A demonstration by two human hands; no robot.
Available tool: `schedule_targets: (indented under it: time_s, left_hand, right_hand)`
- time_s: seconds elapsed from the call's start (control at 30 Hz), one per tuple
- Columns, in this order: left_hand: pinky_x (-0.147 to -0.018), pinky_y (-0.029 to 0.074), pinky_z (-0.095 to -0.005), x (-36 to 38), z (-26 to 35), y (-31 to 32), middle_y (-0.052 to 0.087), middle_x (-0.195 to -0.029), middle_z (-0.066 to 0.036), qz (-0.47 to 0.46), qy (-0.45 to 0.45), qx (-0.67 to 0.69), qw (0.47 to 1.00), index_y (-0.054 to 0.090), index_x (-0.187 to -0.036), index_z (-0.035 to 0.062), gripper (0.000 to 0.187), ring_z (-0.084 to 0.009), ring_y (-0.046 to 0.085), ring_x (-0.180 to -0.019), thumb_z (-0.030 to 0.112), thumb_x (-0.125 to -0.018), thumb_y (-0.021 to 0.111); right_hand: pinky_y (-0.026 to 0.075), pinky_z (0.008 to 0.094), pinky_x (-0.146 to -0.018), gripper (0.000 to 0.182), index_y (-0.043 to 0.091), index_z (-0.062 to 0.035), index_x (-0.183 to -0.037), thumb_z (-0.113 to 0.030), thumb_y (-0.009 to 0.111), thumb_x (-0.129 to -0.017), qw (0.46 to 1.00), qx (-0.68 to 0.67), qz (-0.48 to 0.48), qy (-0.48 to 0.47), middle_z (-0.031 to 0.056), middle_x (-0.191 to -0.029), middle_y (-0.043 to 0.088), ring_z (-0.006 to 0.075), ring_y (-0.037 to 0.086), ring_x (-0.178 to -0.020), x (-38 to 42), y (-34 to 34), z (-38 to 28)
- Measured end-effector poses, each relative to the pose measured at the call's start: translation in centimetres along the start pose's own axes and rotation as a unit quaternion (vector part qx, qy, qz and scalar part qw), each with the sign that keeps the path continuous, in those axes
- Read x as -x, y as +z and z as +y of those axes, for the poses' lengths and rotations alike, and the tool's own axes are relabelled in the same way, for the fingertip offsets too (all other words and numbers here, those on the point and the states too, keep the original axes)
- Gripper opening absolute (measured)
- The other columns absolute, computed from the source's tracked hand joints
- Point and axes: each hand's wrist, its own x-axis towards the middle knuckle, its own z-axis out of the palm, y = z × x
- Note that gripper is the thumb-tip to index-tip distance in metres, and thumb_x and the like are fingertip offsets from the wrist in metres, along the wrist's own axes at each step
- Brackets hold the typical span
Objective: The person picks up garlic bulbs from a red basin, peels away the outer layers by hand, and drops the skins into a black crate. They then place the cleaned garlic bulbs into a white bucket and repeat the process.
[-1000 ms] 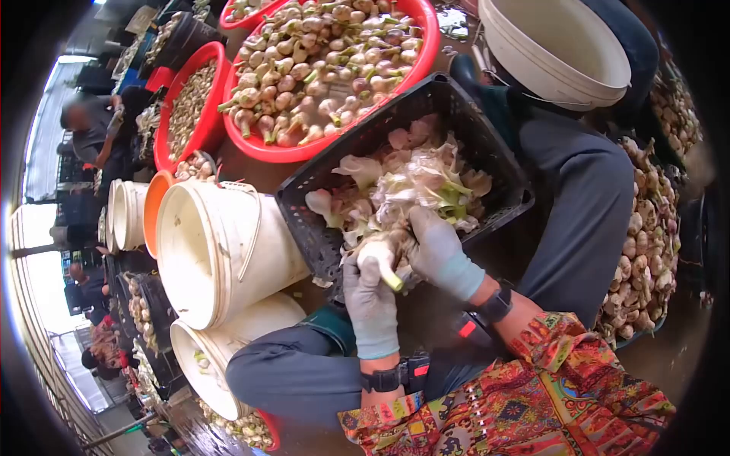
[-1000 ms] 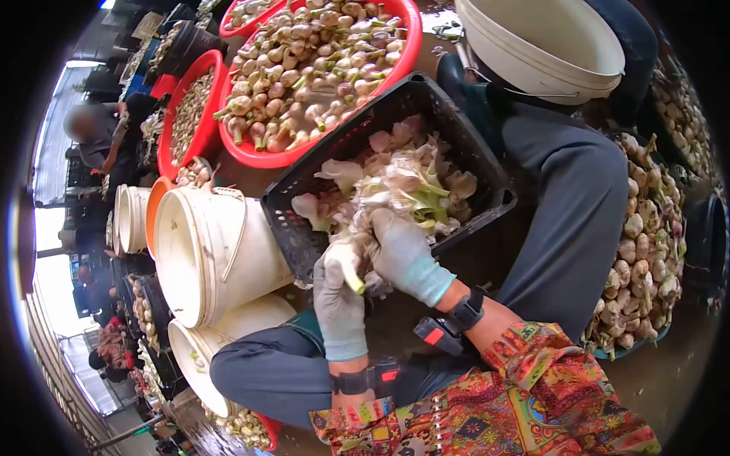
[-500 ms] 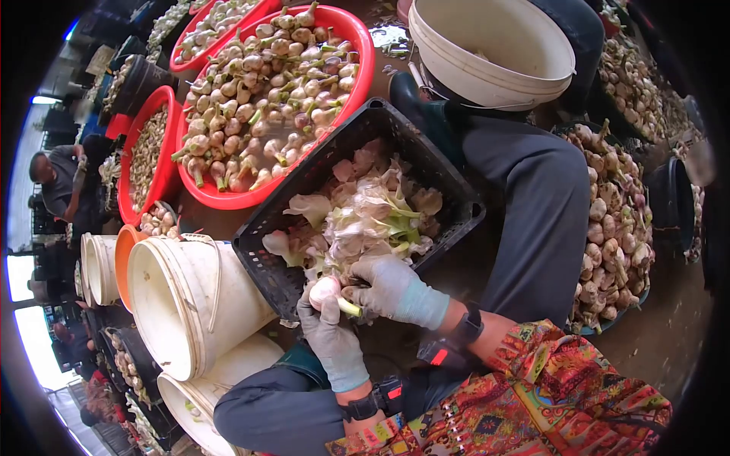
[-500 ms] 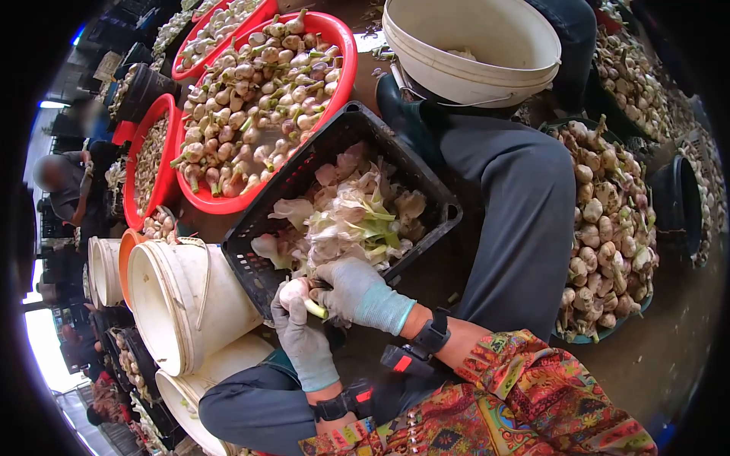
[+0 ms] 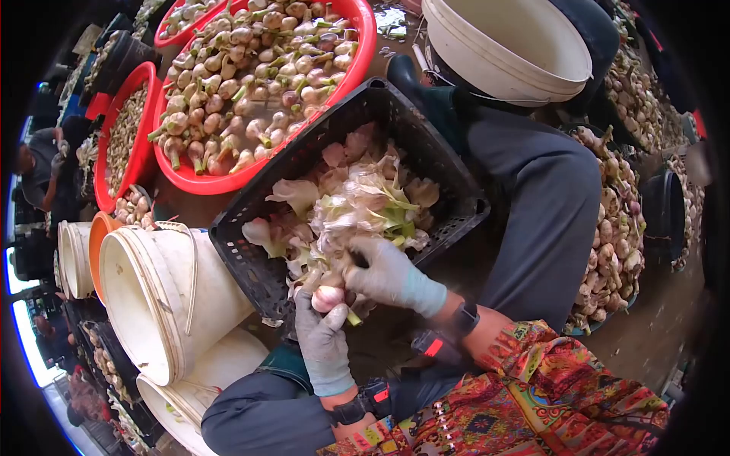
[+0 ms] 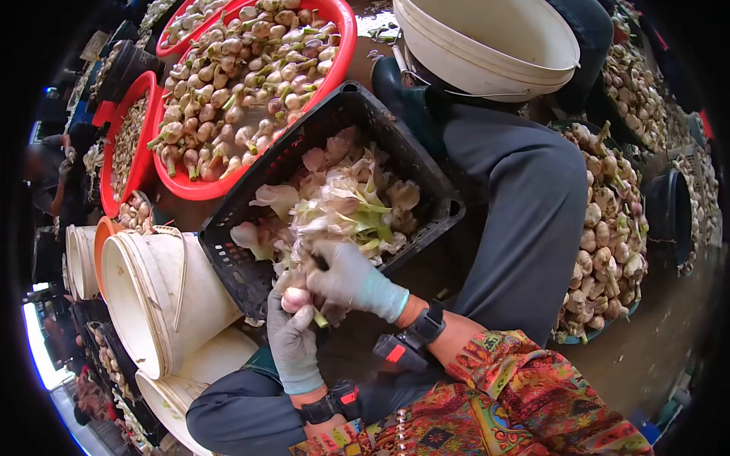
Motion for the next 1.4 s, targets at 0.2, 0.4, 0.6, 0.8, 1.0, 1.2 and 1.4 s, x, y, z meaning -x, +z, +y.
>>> schedule_targets:
  time_s: [0.2,0.4,0.6,0.8,1.0,1.2,1.4]
  left_hand:
    - [-0.093,0.05,-0.0358,0.3,0.4,0.9,0.051,-0.122,-0.014,-0.012,-0.021,0.055,0.998,0.038,-0.135,0.0008,0.07,-0.0253,0.058,-0.106,-0.002,-0.072,0.067]
    - [-0.084,0.049,-0.0307,0.6,1.3,1.7,0.051,-0.117,-0.009,0.026,0.05,0.024,0.998,0.045,-0.124,0.002,0.041,-0.0184,0.056,-0.097,0.001,-0.085,0.059]
    - [-0.075,0.049,-0.0303,0.2,-0.2,0.2,0.059,-0.099,-0.012,0.077,0.101,0.044,0.991,0.055,-0.11,0.0001,0.024,-0.0177,0.057,-0.081,0.016,-0.091,0.056]
    - [-0.075,0.05,-0.0351,-0.1,-0.8,-1.7,0.061,-0.091,-0.014,0.131,0.049,0.088,0.986,0.058,-0.104,-0.0036,0.048,-0.0215,0.059,-0.078,0.042,-0.098,0.043]
    - [-0.093,0.043,-0.0326,-0.5,0.5,2.0,0.059,-0.107,-0.013,0.14,0.008,0.04,0.989,0.056,-0.118,-0.003,0.094,-0.0211,0.054,-0.1,0.075,-0.088,0.013]
    - [-0.101,0.036,-0.0311,-0.7,-2.1,0.7,0.056,-0.115,-0.012,0.135,0.018,-0.18,0.974,0.057,-0.119,-0.0023,0.085,-0.0207,0.051,-0.105,0.064,-0.094,0.011]
    - [-0.078,0.048,-0.0229,-0.3,0.0,2.0,0.056,-0.1,-0.009,0.145,0.015,-0.028,0.989,0.058,-0.119,-0.0015,0.087,-0.0143,0.053,-0.089,0.068,-0.092,0.013]
  right_hand:
    - [0.049,0.0317,-0.069,0.024,0.056,0.0025,-0.1,-0.007,0.059,-0.079,0.971,0.044,0.188,-0.138,0.0103,-0.086,0.064,0.0213,0.06,-0.072,-2.4,-3.2,0.1]
    - [0.047,0.0452,-0.075,0.025,0.057,-0.0027,-0.099,-0.017,0.064,-0.079,0.972,0.224,0.061,-0.045,0.0216,-0.093,0.062,0.0403,0.059,-0.087,0.7,-2.0,0.2]
    - [0.047,0.0432,-0.073,0.025,0.057,0.0011,-0.099,-0.018,0.062,-0.083,0.978,0.161,0.014,-0.129,0.0236,-0.088,0.061,0.0411,0.059,-0.086,1.2,0.0,0.3]
    - [0.047,0.0382,-0.071,0.027,0.057,0.0018,-0.098,-0.019,0.065,-0.083,0.992,0.027,-0.004,-0.127,0.0207,-0.085,0.061,0.0339,0.061,-0.08,3.1,0.8,-0.6]
    - [0.048,0.0411,-0.075,0.031,0.062,-0.0084,-0.098,-0.032,0.068,-0.079,0.966,0.17,-0.02,-0.196,0.014,-0.093,0.056,0.0343,0.059,-0.085,2.6,1.3,-1.6]
    - [0.047,0.0452,-0.068,0.023,0.057,-0.002,-0.083,-0.025,0.061,-0.085,0.966,0.238,0.052,-0.084,0.0198,-0.079,0.06,0.0381,0.059,-0.075,0.7,2.3,0.7]
    - [0.048,0.0453,-0.067,0.017,0.057,-0.0014,-0.082,-0.016,0.064,-0.08,0.962,0.21,-0.003,-0.172,0.0205,-0.078,0.06,0.0379,0.06,-0.076,2.6,0.5,-1.6]
